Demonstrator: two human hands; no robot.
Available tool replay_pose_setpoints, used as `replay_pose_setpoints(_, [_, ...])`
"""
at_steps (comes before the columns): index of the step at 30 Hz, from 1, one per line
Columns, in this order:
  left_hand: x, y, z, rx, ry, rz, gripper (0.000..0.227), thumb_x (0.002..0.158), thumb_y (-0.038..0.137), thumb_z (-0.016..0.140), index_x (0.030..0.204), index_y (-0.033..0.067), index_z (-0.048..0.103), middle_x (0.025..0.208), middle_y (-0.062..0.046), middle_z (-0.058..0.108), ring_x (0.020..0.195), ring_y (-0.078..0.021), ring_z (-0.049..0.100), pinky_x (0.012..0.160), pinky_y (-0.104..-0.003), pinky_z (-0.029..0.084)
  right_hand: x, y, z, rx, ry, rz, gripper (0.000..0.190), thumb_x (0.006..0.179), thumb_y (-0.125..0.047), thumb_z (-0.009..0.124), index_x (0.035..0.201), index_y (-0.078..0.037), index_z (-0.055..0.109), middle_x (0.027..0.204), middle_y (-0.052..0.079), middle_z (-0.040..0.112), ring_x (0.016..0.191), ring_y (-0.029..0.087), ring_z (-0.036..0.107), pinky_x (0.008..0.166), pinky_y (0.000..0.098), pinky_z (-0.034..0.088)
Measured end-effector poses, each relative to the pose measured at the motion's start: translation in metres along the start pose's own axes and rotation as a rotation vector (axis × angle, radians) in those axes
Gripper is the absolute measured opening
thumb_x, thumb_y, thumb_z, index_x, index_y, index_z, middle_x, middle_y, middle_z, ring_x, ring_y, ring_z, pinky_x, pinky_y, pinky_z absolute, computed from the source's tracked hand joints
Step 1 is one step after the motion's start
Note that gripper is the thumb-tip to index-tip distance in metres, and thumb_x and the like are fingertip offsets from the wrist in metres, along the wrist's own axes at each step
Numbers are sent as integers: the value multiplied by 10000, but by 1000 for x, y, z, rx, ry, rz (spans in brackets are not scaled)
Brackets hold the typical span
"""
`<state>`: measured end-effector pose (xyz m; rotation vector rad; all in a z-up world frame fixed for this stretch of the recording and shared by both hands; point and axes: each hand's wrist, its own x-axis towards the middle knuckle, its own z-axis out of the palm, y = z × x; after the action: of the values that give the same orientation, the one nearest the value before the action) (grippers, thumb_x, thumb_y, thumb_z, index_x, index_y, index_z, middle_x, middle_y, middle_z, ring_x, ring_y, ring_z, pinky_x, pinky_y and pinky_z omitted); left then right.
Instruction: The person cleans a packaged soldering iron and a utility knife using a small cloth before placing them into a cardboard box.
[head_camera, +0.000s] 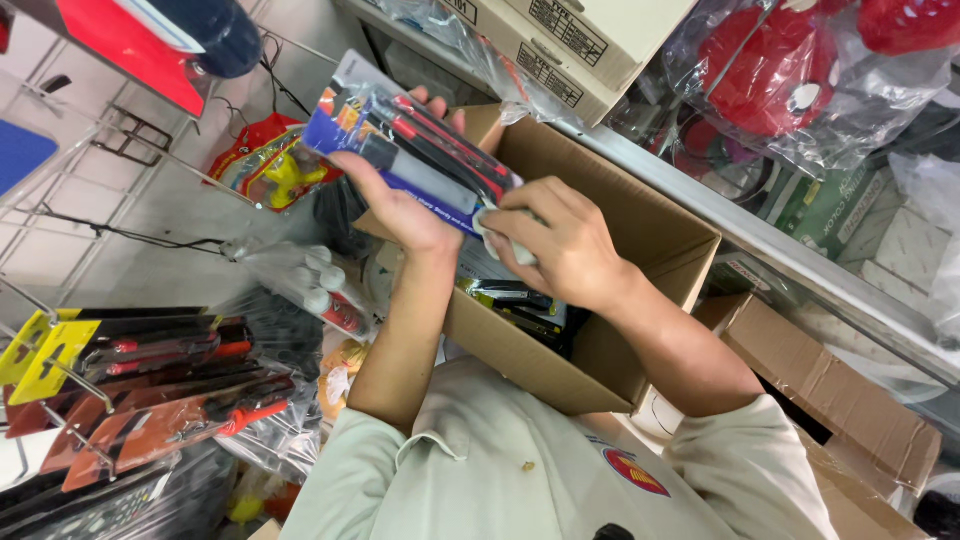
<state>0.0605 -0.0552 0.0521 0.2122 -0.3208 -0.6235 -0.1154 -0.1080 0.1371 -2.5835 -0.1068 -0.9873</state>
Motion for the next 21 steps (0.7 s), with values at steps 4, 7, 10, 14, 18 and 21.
replay_pose_setpoints(4, [1, -2, -2, 2, -111, 96, 904, 1041, 770, 351, 1459, -18, 500, 1376, -146, 570, 1353, -281, 560, 1237, -506, 415, -7, 12, 3, -65, -152, 179, 184, 832, -89, 786, 996, -94, 703, 951, 98, 630, 874, 302, 653, 756, 413, 543])
replay_pose_setpoints(7, [0, 3, -9, 59, 12, 157, 888, 996, 748, 348, 1464, 5, 481, 1443, -120, 558, 1331, -259, 542, 1214, -484, 418, -6, 26, -8, -304, -177, 324, 134, 886, -165, 803, 977, -104, 725, 935, 97, 650, 878, 303, 665, 761, 412, 541])
replay_pose_setpoints(10, [-1, -4, -18, 106, 96, 171, 809, 1035, 724, 359, 1485, 59, 463, 1373, -106, 563, 1254, -255, 544, 1133, -482, 445, -6, 23, -22, -98, -11, 399, 408, 882, -348, 872, 1140, -89, 692, 1080, 104, 655, 962, 309, 663, 807, 394, 539])
replay_pose_setpoints(14, [-4, -13, -32, 186, 131, 29, 790, 1032, 702, 375, 1509, 79, 467, 1412, -53, 555, 1252, -212, 536, 1121, -394, 426, -3, 8, -7, -102, -173, 191, 846, 712, -443, 866, 1383, -32, 553, 1282, 182, 590, 1047, 357, 640, 844, 425, 544])
replay_pose_setpoints(18, [-3, -18, -32, 186, 95, -42, 796, 1106, 711, 392, 1554, 55, 435, 1298, -73, 503, 1167, -222, 484, 1056, -398, 401, -2, 10, 9, -251, -277, 194, 857, 708, -298, 850, 1445, -5, 525, 1278, 164, 616, 1009, 349, 653, 831, 444, 542])
replay_pose_setpoints(21, [-2, -10, -19, 259, 36, -25, 805, 1005, 687, 415, 1603, 169, 265, 1473, 22, 423, 1356, -170, 427, 1166, -387, 351, -4, 16, 9, -214, -138, 188, 650, 821, -169, 788, 1418, -15, 584, 1214, 150, 674, 1002, 332, 677, 865, 412, 552])
